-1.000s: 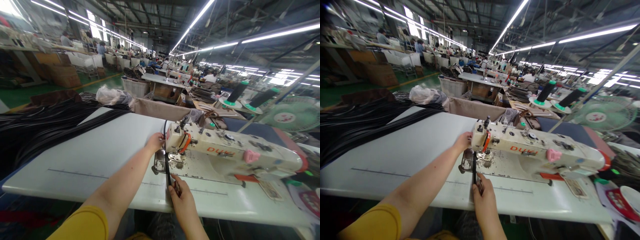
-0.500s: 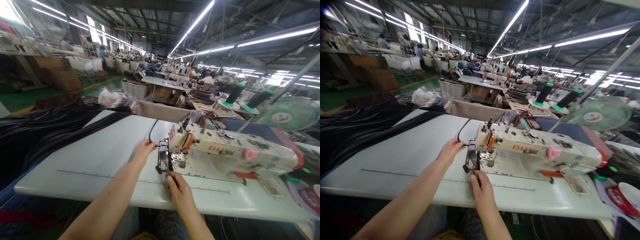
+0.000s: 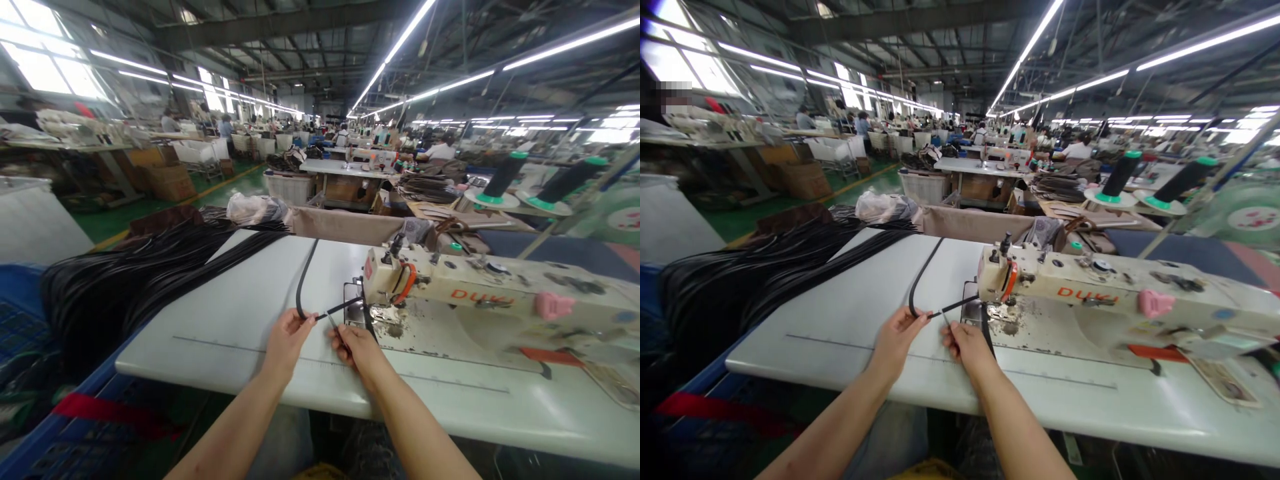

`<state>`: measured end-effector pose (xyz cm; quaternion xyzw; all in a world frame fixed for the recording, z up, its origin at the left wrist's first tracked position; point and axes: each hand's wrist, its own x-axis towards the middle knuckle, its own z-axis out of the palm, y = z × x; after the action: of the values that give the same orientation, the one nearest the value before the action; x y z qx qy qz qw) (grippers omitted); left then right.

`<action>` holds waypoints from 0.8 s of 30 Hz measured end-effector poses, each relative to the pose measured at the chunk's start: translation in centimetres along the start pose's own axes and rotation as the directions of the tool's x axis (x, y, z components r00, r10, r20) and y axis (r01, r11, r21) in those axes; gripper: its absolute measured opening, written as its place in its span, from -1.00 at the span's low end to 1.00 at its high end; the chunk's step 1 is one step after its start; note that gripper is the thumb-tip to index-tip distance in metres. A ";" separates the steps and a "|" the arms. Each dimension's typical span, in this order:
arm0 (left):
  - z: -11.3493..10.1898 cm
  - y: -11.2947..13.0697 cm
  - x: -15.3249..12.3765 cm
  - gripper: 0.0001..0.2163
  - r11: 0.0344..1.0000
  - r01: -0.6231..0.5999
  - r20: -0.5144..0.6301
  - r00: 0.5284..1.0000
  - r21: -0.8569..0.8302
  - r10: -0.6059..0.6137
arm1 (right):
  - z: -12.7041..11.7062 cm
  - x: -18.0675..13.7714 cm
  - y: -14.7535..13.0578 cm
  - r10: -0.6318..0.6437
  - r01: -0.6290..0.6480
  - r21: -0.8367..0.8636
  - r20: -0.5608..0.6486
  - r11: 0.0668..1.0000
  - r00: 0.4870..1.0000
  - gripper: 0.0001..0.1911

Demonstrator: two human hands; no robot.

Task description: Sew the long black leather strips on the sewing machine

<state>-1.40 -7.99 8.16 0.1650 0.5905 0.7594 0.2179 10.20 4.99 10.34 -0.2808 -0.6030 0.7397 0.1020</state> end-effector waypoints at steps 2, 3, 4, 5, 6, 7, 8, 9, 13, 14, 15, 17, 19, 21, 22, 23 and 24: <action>-0.6 0.1 -0.8 -0.66 1.000 -0.004 -0.002 1.000 -0.001 0.004 | 0.5 0.4 -0.2 0.009 -0.009 -0.005 0.038 1.000 0.999 -0.33; -0.8 0.2 -1.1 -0.66 1.000 -0.008 0.001 1.000 0.003 0.008 | 0.8 0.5 -0.2 0.009 -0.009 -0.012 0.055 1.000 0.998 -0.33; -1.0 0.3 -1.4 -0.66 1.000 -0.012 0.005 1.000 0.006 0.012 | 1.0 0.6 -0.3 0.006 -0.004 -0.024 0.070 1.000 0.998 -0.32; -1.3 0.4 -1.7 -0.67 1.000 -0.014 0.011 1.000 0.008 0.014 | 1.2 0.7 -0.4 -0.001 0.004 -0.038 0.083 0.999 0.997 -0.33; -1.5 0.4 -1.9 -0.67 1.000 -0.015 0.016 1.000 0.007 0.015 | 1.4 0.7 -0.4 -0.011 0.017 -0.055 0.092 0.998 0.996 -0.34; -1.7 0.5 -2.0 -0.67 1.000 -0.014 0.019 1.000 0.003 0.014 | 1.5 0.6 -0.5 -0.025 0.032 -0.077 0.098 0.996 0.995 -0.35; -2.0 0.5 -2.2 -0.67 1.000 -0.011 0.018 1.000 0.000 0.011 | 1.5 0.5 -0.6 -0.041 0.051 -0.104 0.101 0.993 0.994 -0.36; -2.3 0.5 -2.2 -0.67 1.000 -0.004 0.016 1.000 -0.002 0.004 | 1.5 0.3 -0.7 -0.061 0.074 -0.136 0.099 0.988 0.993 -0.39; -3.8 1.1 -2.3 -0.69 0.997 0.008 0.049 0.999 0.077 -0.012 | 0.3 -1.5 -1.0 -0.204 0.197 -0.351 0.018 0.915 0.979 -0.62; -4.3 1.3 -2.3 -0.69 0.994 0.009 0.070 0.997 0.111 -0.017 | -0.3 -2.1 -0.9 -0.280 0.233 -0.496 -0.021 0.836 0.960 -0.65; -4.7 1.6 -2.3 -0.69 0.990 0.016 0.096 0.995 0.143 -0.030 | -0.9 -2.8 -0.8 -0.371 0.244 -0.667 -0.053 0.704 0.927 -0.71; -5.7 2.2 -2.4 -0.66 0.981 0.063 0.138 0.986 0.184 -0.090 | -2.1 -4.1 -0.5 -0.529 0.133 -0.937 -0.063 0.324 0.847 -0.92; -6.7 2.8 -2.4 -0.62 0.968 0.141 0.167 0.970 0.208 -0.177 | -3.2 -5.1 0.1 -0.550 -0.040 -0.998 -0.057 0.043 0.833 -0.65; -7.7 3.1 -2.4 -0.60 0.949 0.194 0.188 0.952 0.249 -0.244 | -4.0 -5.9 0.7 -0.461 -0.130 -0.989 -0.081 -0.075 0.884 -0.41; -8.2 3.2 -2.4 -0.60 0.939 0.198 0.196 0.946 0.282 -0.258 | -4.3 -6.1 1.0 -0.409 -0.147 -0.984 -0.093 -0.103 0.908 -0.38; -8.8 3.3 -2.3 -0.60 0.928 0.188 0.202 0.944 0.321 -0.261 | -4.4 -6.2 1.2 -0.367 -0.152 -0.981 -0.099 -0.120 0.925 -0.39; -9.4 3.3 -2.2 -0.60 0.917 0.169 0.205 0.945 0.361 -0.255 | -4.4 -6.3 1.2 -0.338 -0.155 -0.979 -0.103 -0.132 0.936 -0.40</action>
<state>-4.69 -17.59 9.03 0.2278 0.6947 0.5917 0.3397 17.99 5.27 10.50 -0.3340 -0.9420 -0.0334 0.0068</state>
